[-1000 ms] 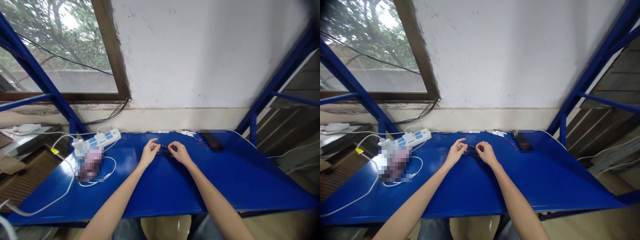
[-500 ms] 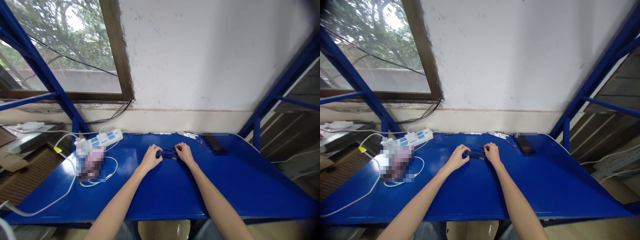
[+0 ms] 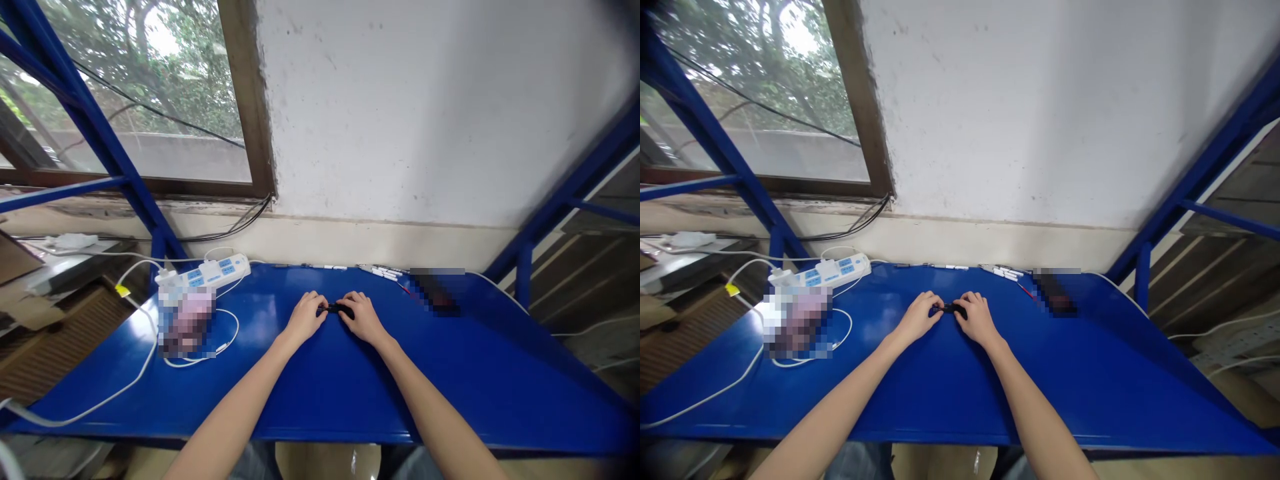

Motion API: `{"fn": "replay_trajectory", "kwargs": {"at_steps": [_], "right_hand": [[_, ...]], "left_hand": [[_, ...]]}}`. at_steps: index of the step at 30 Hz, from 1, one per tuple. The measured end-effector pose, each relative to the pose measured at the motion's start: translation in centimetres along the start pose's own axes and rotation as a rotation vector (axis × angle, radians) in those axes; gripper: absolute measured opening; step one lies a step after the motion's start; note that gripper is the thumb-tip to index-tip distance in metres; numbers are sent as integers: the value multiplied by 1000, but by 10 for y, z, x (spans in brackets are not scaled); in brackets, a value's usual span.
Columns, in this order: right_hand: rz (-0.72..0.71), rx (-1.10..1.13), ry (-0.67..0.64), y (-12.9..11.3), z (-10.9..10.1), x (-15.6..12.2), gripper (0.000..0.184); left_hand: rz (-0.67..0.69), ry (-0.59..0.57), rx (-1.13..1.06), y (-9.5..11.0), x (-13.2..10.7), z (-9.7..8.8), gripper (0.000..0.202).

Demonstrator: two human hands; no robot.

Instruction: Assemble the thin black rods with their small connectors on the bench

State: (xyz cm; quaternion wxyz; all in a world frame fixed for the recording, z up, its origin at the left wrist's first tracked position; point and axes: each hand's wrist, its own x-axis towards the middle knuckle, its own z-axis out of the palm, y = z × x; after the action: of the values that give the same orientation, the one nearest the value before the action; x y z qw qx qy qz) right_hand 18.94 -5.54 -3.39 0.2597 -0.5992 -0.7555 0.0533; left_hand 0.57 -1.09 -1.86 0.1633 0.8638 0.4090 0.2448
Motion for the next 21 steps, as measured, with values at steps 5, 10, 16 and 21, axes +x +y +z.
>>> {"fn": "replay_trajectory", "kwargs": {"at_steps": [5, 10, 16, 21], "right_hand": [[8, 60, 35, 4, 10, 0, 30], [15, 100, 2, 9, 21, 0, 38], [-1, 132, -7, 11, 24, 0, 42], [-3, 143, 41, 9, 20, 0, 42]], "left_hand": [[-59, 67, 24, -3, 0, 3, 12], [-82, 86, -43, -6, 2, 9, 17], [-68, 95, -91, -8, 4, 12, 19], [-59, 94, -99, -5, 3, 6, 22]]}}
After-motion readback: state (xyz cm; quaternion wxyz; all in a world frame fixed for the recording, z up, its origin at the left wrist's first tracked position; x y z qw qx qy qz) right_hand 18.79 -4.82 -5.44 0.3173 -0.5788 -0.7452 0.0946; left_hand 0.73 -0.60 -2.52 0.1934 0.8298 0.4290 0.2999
